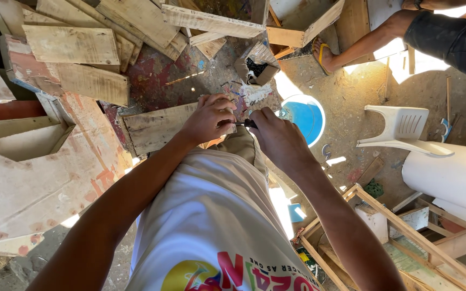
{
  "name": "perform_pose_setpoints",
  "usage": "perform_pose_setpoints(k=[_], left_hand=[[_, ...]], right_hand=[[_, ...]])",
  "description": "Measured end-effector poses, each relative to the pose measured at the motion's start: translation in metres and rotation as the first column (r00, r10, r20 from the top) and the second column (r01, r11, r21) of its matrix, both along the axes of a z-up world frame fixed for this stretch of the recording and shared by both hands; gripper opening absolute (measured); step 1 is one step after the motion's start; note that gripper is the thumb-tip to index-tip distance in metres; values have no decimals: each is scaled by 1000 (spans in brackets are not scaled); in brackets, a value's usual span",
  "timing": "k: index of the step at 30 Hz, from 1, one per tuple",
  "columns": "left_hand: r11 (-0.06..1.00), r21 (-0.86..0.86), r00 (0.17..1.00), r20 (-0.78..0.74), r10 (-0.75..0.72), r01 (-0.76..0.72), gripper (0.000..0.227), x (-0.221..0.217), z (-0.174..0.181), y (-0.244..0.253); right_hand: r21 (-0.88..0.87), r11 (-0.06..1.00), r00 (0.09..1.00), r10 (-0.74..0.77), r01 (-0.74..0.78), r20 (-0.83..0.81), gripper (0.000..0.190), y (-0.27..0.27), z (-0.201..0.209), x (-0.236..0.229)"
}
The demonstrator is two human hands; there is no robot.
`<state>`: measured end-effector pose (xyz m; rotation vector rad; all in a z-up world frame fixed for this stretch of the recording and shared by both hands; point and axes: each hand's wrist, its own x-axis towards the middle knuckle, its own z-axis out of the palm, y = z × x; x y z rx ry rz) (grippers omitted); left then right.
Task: The person uses a screwdriver to pry nails out of a wooden plank. They repeatedly insert the tool under the nail heads and lever them out, placing the removed nails into a blue bucket. The person works on the plank while standing in a cluttered workshop.
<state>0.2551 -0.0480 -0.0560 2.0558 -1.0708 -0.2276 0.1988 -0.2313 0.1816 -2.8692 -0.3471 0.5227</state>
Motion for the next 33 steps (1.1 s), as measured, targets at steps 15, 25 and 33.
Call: perform_pose_setpoints(k=[15, 25, 33], left_hand=[[977, 194, 996, -10, 93, -89, 93, 10, 18, 12], [973, 226, 992, -104, 74, -49, 92, 14, 29, 10], [971, 240, 986, -153, 60, -22, 93, 17, 31, 10]], right_hand=[[-227, 958, 980, 146, -174, -135, 29, -6, 1, 6], [-50, 998, 974, -40, 29, -221, 26, 9, 12, 5], [-242, 970, 993, -54, 27, -103, 40, 1, 4, 7]])
